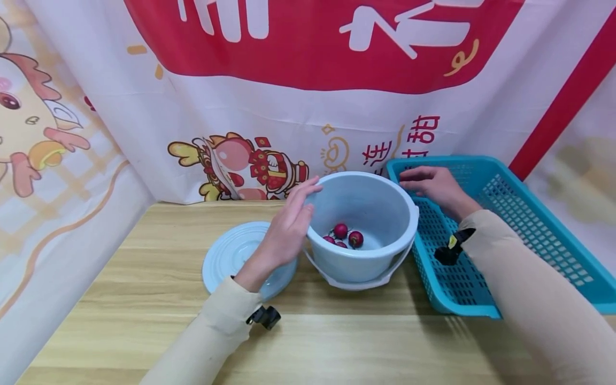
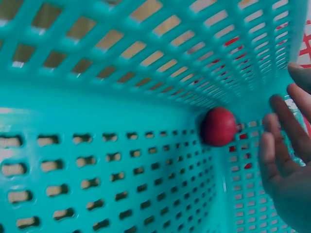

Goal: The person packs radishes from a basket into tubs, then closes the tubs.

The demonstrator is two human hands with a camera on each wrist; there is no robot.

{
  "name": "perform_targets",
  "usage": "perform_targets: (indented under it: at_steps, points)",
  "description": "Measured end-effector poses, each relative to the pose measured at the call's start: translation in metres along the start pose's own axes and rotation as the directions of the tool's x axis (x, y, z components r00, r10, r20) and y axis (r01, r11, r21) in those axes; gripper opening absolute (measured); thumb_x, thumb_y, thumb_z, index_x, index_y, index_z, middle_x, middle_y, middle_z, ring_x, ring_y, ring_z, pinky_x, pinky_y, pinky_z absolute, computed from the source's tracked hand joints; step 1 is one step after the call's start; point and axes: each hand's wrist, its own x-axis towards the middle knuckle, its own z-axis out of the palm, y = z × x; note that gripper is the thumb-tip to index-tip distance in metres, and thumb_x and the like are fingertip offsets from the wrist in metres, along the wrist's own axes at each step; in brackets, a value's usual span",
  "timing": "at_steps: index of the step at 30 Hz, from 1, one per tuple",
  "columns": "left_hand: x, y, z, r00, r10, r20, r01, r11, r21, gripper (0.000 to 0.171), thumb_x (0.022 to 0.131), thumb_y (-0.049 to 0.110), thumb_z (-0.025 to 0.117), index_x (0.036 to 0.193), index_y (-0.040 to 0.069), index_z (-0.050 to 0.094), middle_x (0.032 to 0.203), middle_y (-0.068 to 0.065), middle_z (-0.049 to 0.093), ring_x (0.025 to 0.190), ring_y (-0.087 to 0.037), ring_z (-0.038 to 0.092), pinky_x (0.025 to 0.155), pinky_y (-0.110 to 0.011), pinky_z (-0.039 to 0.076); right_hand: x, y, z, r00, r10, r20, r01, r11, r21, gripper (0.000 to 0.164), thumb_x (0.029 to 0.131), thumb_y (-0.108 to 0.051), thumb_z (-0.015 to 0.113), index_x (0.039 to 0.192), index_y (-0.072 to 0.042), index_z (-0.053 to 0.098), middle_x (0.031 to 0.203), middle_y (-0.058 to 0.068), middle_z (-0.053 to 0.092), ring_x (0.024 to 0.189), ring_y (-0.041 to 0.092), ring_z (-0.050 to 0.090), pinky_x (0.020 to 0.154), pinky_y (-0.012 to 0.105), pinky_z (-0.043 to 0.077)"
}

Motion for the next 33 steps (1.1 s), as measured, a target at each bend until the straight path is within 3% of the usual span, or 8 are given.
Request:
perform_targets:
  at_steps: [6, 16, 24, 33]
  points:
    - [-0.001, 0.0, -0.001, 1.0, -0.001, 0.001, 0.001, 1.0, -0.005, 0.049, 0.111, 0.023, 0.032, 0.158, 0.016, 0.045, 0.174, 0.011, 0.029, 0.163, -0.019, 0.027, 0.13, -0.058, 0.031, 0.001, 0.006, 0.001, 0.997, 0.063, 0.042, -0.061, 0.997, -0.053, 0.054, 0.108, -0.029, 0.061, 0.157, -0.011, 0.05, 0.166, 0.02, 0.042, 0.153, 0.043, 0.033, 0.124, 0.065, 0.037]
    - [-0.001, -0.001, -0.002, 0.999, 0.036, -0.012, -0.036, 0.999, 0.001, 0.048, 0.111, 0.021, 0.034, 0.157, 0.013, 0.047, 0.174, 0.007, 0.031, 0.163, -0.018, 0.028, 0.132, -0.055, 0.028, 0.005, 0.018, 0.003, 0.989, 0.103, 0.107, -0.083, 0.981, -0.178, 0.054, 0.107, -0.012, 0.054, 0.16, -0.006, 0.045, 0.172, 0.024, 0.03, 0.154, 0.049, 0.031, 0.123, 0.07, 0.035]
    - [-0.002, 0.0, -0.002, 1.0, 0.03, -0.003, -0.03, 0.999, -0.012, 0.049, 0.111, 0.02, 0.033, 0.156, 0.012, 0.047, 0.174, 0.009, 0.031, 0.164, -0.018, 0.027, 0.131, -0.055, 0.029, 0.006, 0.023, 0.005, 0.99, 0.094, 0.109, -0.049, 0.933, -0.356, 0.054, 0.103, -0.01, 0.058, 0.156, -0.002, 0.049, 0.158, 0.029, 0.047, 0.148, 0.051, 0.038, 0.122, 0.071, 0.035]
    - [-0.001, 0.0, 0.0, 1.0, 0.031, 0.002, -0.031, 0.999, -0.015, 0.049, 0.111, 0.021, 0.033, 0.157, 0.01, 0.047, 0.174, 0.01, 0.031, 0.163, -0.018, 0.027, 0.131, -0.056, 0.028, 0.008, 0.024, 0.001, 0.982, 0.11, 0.152, -0.028, 0.888, -0.458, 0.047, 0.108, -0.015, 0.058, 0.151, 0.003, 0.054, 0.146, 0.031, 0.057, 0.131, 0.049, 0.05, 0.114, 0.068, 0.044]
